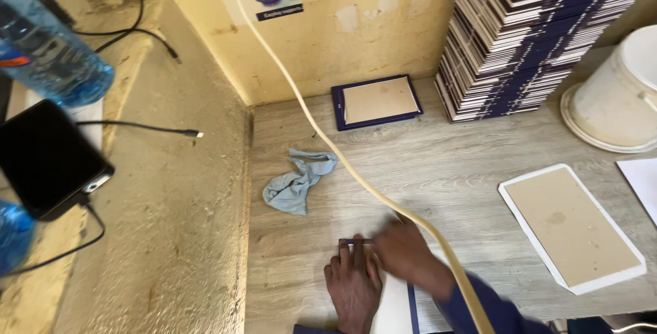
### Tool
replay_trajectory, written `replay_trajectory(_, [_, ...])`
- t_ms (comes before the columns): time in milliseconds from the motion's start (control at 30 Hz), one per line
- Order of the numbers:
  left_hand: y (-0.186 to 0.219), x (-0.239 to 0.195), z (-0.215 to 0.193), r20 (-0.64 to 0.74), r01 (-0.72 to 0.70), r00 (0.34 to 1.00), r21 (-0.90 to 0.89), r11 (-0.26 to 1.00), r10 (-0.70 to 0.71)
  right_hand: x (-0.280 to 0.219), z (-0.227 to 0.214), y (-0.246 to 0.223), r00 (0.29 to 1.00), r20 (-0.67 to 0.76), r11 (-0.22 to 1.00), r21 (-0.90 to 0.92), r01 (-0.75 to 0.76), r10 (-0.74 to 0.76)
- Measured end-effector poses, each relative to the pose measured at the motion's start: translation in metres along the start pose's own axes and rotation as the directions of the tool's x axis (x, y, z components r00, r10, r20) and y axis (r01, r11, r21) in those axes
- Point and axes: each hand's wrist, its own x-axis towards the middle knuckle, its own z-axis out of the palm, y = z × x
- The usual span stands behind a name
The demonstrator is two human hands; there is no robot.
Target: The person repeatedly places a white rectangular cover onto a blue book, presses the edges, and stacks the assembled unit on the table. The person handles multiple identical covers and books one at a time, building a small stack of finished items.
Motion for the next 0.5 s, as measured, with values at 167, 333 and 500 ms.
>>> replay_trajectory(167, [-0.001,0.003,-0.011,-0.101,-0.063,0.993,-0.026,0.998,0.06,0.123,-0.083,-0.047,0.804,-0.406,0.691,0.422,0.587,-0.435])
replay_trajectory(333, [-0.002,0.002,-0.005,-0.138,-0.045,0.989,0.015,0.999,0.046,0.104,-0.044,-0.015,0.772,-0.455,0.638,0.444,0.629,-0.444])
replay_trajectory(500, [-0.001,-0.001,-0.003,-0.111,-0.029,0.993,0.026,0.999,0.032,-0.006,-0.03,0.073,0.927,-0.13,0.594,0.734,0.329,-0.353])
